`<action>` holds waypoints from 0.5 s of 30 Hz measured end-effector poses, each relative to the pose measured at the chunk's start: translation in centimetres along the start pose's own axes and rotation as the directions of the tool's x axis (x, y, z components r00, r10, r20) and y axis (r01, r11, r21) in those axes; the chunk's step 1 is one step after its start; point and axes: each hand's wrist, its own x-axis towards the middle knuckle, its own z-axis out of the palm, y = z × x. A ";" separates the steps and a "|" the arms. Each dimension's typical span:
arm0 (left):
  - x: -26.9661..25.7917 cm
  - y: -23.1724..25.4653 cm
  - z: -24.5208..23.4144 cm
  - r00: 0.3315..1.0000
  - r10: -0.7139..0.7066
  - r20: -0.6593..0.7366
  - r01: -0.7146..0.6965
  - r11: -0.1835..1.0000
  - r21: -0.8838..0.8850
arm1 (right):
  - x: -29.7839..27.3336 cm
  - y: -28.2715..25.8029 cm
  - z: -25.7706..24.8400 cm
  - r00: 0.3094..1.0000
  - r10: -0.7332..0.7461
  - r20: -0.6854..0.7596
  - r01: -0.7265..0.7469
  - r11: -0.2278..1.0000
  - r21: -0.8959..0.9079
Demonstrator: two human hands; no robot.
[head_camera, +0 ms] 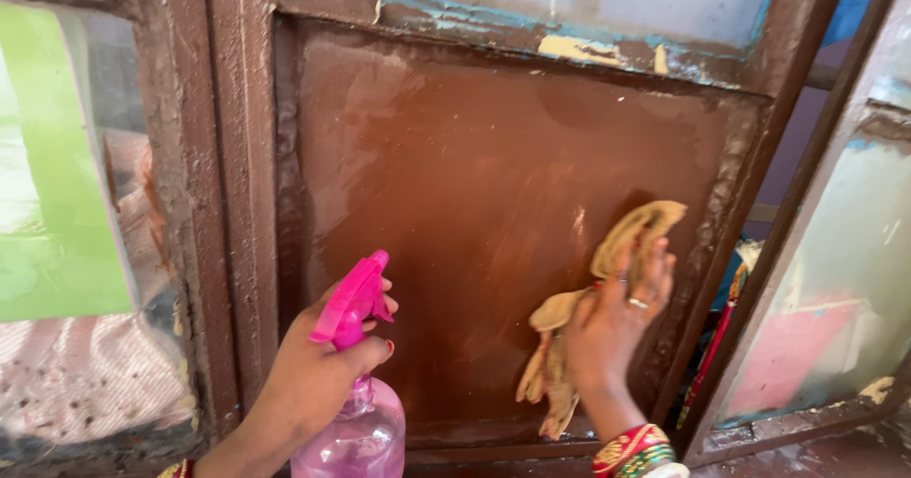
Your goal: The person cleans window panes and frames by wiping them with a cloth while holding a spray bottle.
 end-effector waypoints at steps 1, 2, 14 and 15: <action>-0.2 0.0 -0.4 1.000 0.010 -0.001 -0.010 1.000 -0.003 | -0.6 -1.5 0.4 1.000 0.001 0.003 -0.001 0.999 0.052; -0.3 0.0 -0.9 1.000 0.023 -0.005 -0.023 1.000 -0.003 | -1.1 -3.1 0.9 1.000 0.002 0.008 -0.002 0.998 0.059; -3.0 0.3 -3.3 0.999 -0.002 -0.048 0.003 1.000 0.015 | -7.0 -17.7 3.7 0.922 -0.368 0.120 0.331 0.910 0.250; -3.0 0.3 -3.0 0.999 0.001 -0.047 -0.001 1.000 0.014 | -7.3 -17.6 3.4 0.906 -0.399 0.140 0.354 0.897 0.267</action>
